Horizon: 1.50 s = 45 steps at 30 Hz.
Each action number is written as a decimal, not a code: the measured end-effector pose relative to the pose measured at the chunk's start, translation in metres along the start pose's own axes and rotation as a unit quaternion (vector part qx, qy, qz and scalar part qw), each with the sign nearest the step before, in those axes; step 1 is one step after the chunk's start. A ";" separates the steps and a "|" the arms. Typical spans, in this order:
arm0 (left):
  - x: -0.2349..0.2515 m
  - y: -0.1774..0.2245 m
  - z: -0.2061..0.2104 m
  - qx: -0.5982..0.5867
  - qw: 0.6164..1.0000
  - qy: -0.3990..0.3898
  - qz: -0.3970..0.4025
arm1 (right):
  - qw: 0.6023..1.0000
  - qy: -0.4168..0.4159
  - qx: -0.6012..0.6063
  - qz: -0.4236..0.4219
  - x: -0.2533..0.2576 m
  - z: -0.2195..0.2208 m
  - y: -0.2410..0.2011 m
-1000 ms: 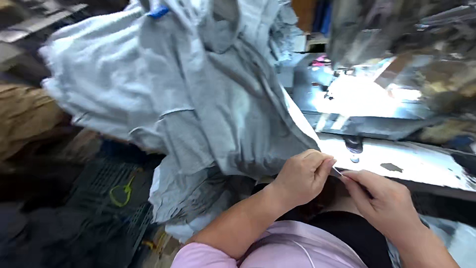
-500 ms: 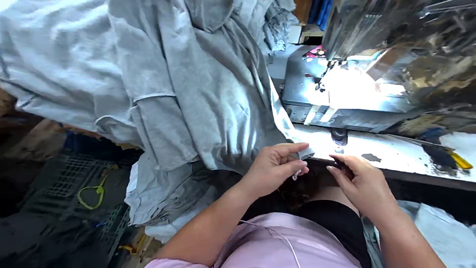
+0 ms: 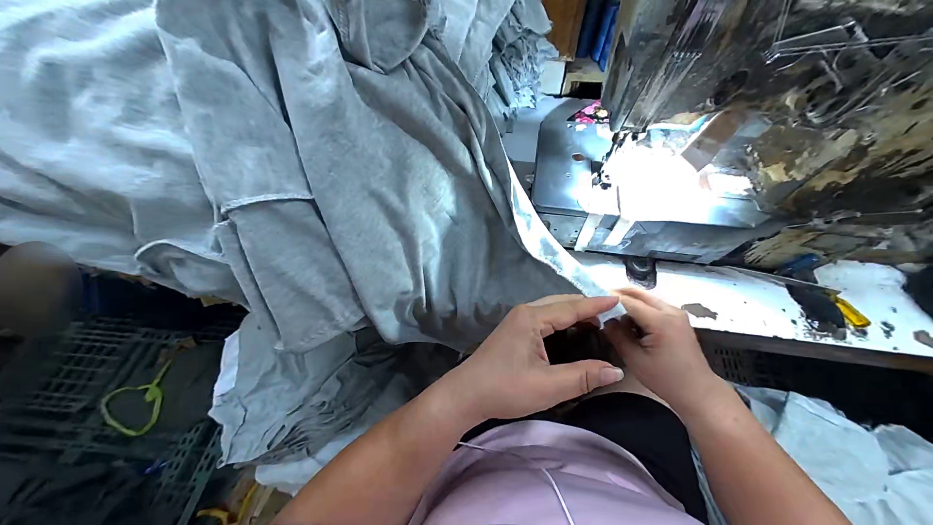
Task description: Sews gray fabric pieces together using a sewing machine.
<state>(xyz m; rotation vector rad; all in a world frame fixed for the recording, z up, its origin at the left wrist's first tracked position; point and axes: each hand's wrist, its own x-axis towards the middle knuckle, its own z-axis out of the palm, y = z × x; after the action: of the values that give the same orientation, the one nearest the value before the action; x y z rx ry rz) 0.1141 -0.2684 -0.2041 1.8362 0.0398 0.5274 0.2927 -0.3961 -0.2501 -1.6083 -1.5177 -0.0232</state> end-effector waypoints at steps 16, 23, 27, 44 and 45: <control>-0.001 0.020 -0.068 -0.208 0.947 0.230 -0.089 | 0.868 -0.024 0.425 0.255 0.042 -0.040 -0.026; -0.028 0.038 -0.084 0.075 0.987 0.063 0.125 | 0.907 -0.107 0.395 0.103 0.050 -0.077 -0.026; -0.039 0.026 -0.075 0.394 0.873 0.185 0.219 | 0.934 -0.041 0.355 0.004 0.043 -0.056 -0.027; -0.022 0.046 -0.055 0.176 0.918 0.242 0.260 | 0.989 -0.020 0.055 -0.135 0.035 -0.067 -0.061; -0.004 0.048 -0.062 0.230 0.904 0.235 0.273 | 0.990 -0.025 0.090 -0.110 0.034 -0.057 -0.056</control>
<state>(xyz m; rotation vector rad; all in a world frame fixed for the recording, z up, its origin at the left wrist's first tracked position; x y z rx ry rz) 0.0765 -0.2301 -0.1476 2.1335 -0.0311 1.4558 0.2872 -0.4121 -0.1649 -1.3036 -1.6810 0.0306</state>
